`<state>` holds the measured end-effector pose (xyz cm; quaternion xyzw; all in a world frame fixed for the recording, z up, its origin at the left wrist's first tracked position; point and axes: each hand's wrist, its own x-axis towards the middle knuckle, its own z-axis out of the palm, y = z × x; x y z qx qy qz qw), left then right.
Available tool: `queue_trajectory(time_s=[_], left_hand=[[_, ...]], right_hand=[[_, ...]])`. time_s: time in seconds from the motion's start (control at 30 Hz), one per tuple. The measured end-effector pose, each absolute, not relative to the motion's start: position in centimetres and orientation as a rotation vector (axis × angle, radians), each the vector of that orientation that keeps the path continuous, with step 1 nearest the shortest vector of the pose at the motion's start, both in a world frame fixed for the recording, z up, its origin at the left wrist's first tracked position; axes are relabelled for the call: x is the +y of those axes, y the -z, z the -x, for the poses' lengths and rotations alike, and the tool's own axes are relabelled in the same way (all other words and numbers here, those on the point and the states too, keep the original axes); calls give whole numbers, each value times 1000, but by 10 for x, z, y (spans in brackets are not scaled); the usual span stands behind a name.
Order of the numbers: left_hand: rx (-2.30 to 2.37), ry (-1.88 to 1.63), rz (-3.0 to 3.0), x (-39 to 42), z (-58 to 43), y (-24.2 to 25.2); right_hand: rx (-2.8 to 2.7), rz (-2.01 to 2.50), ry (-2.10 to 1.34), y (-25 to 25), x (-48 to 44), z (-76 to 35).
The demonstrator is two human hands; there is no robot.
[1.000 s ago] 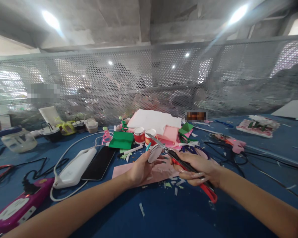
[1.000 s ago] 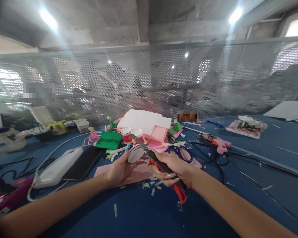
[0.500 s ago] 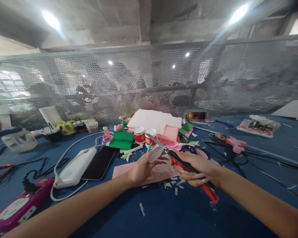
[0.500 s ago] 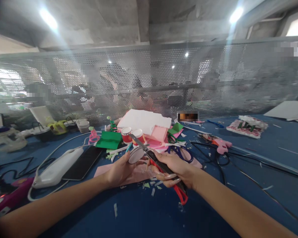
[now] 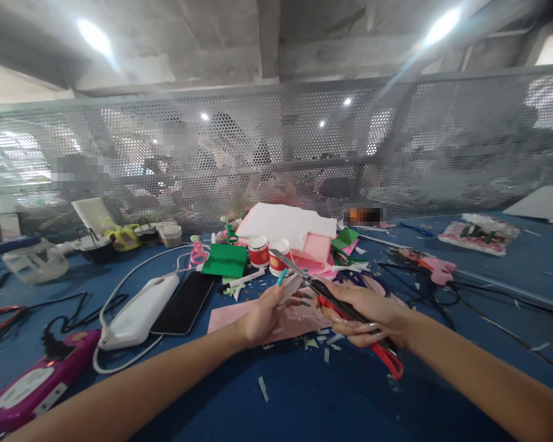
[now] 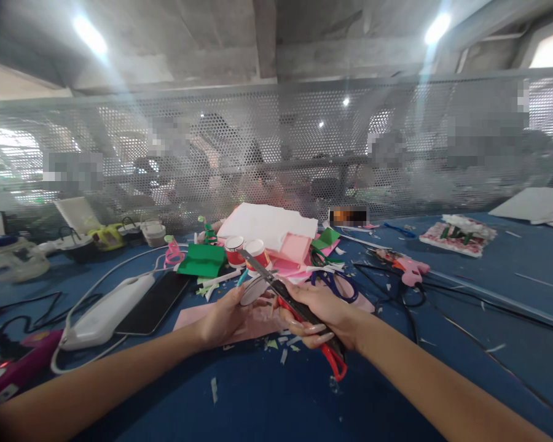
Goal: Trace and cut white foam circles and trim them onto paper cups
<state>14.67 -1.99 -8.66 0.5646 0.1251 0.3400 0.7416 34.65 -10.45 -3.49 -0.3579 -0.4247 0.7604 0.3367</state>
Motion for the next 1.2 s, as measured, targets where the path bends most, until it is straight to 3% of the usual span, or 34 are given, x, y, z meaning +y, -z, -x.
queue_trajectory(time_s=[1.2], left_hand=[[392,-780,-1248,-20,-148,87]], right_hand=[[-1099,908,-1975,39,-102,-348]])
